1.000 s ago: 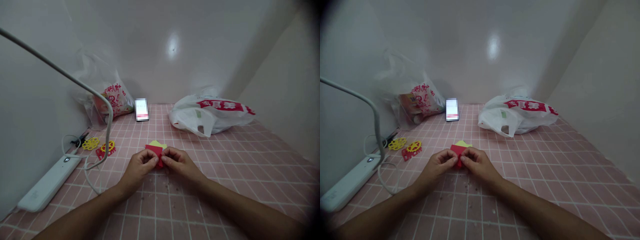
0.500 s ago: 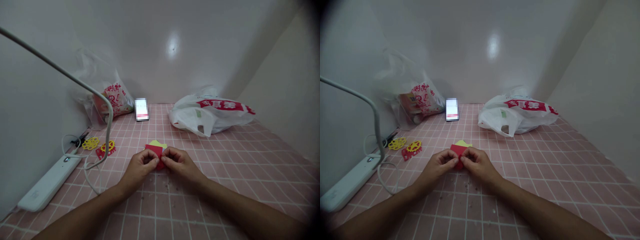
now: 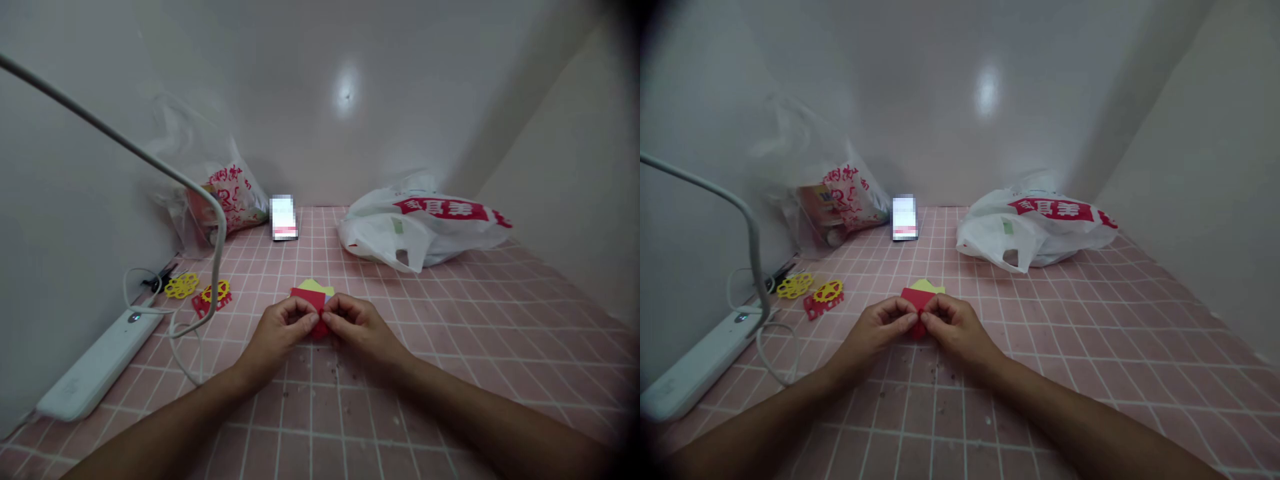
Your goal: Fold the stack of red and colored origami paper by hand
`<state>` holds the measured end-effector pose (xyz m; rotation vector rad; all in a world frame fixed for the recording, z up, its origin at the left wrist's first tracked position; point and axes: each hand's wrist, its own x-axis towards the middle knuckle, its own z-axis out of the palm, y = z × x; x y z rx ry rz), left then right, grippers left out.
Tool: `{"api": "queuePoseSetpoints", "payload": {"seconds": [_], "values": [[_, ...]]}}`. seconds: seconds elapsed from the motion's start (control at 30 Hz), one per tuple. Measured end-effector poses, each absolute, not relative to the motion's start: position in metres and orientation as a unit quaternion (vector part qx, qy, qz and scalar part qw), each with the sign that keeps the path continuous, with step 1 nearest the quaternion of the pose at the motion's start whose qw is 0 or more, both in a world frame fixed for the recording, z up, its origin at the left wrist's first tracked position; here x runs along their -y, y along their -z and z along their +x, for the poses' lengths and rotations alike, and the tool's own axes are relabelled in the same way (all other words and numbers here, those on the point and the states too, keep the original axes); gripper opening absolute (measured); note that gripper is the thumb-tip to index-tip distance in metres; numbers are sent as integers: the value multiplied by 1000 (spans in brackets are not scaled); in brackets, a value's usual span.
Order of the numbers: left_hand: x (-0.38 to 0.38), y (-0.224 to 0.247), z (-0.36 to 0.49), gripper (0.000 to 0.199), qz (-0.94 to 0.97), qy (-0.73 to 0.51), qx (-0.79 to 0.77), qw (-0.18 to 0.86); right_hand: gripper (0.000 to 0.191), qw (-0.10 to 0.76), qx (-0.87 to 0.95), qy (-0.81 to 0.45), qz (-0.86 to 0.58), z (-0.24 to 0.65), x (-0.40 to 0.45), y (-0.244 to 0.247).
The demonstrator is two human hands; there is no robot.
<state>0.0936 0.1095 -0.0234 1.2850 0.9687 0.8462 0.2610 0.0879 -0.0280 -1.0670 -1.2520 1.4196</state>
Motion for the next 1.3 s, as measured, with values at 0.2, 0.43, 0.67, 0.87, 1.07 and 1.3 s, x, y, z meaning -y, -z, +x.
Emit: {"api": "queuePoseSetpoints", "payload": {"seconds": [0.2, 0.43, 0.67, 0.87, 1.07, 1.3], "values": [[-110, 22, 95, 20, 541, -363, -430, 625, 19, 468, 511, -572, -439, 261, -87, 30], [-109, 23, 96, 20, 530, -365, -431, 633, 18, 465, 528, -552, -447, 260, -87, 29], [-108, 24, 97, 18, 528, -372, -424, 635, 17, 479, 525, -548, -441, 259, -87, 33], [-109, 30, 96, 20, 492, -355, -423, 674, 18, 479, 513, -564, -435, 260, -88, 35], [-111, 27, 94, 24, 450, -323, -431, 713, 19, 474, 513, -567, -438, 261, -88, 33], [-110, 25, 94, 24, 431, -342, -425, 719, 21, 470, 487, -618, -401, 262, -89, 32]]}}
